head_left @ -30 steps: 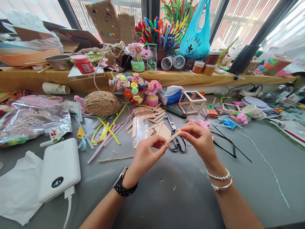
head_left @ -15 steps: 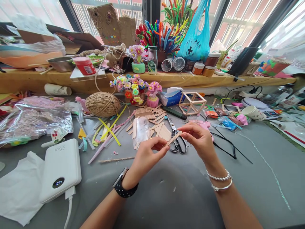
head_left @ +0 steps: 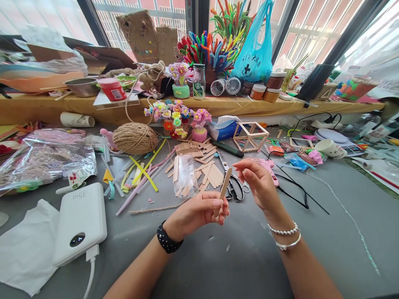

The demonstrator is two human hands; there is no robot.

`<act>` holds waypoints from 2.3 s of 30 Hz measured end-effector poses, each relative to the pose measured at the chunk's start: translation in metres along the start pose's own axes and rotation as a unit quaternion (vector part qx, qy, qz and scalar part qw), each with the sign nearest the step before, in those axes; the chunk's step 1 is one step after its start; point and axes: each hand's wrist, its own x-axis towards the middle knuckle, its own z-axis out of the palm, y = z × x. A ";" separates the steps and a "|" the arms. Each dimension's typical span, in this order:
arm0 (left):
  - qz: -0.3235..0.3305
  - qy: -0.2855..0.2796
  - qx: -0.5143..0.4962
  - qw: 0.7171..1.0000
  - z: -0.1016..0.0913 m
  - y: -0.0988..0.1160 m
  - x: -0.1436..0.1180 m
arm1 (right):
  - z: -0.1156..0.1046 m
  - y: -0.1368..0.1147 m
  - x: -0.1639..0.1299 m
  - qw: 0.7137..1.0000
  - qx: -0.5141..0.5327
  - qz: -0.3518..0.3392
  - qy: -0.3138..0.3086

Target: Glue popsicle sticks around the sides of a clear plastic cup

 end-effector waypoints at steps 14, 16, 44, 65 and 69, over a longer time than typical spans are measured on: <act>-0.061 -0.071 -0.061 0.994 0.006 -0.016 0.005 | 0.002 -0.001 -0.004 0.975 0.177 -0.009 -0.136; -0.068 -0.067 -0.057 0.994 0.007 -0.017 0.006 | 0.002 -0.001 -0.004 0.973 0.182 -0.010 -0.145; -0.089 -0.089 -0.039 0.991 0.003 -0.026 0.007 | -0.001 0.001 -0.003 0.956 0.212 -0.039 -0.198; -0.097 -0.090 -0.031 0.991 0.008 -0.023 0.006 | -0.003 0.001 -0.003 0.962 0.200 -0.015 -0.187; -0.091 -0.096 -0.027 0.991 0.008 -0.024 0.007 | -0.003 0.000 -0.003 0.958 0.209 -0.022 -0.197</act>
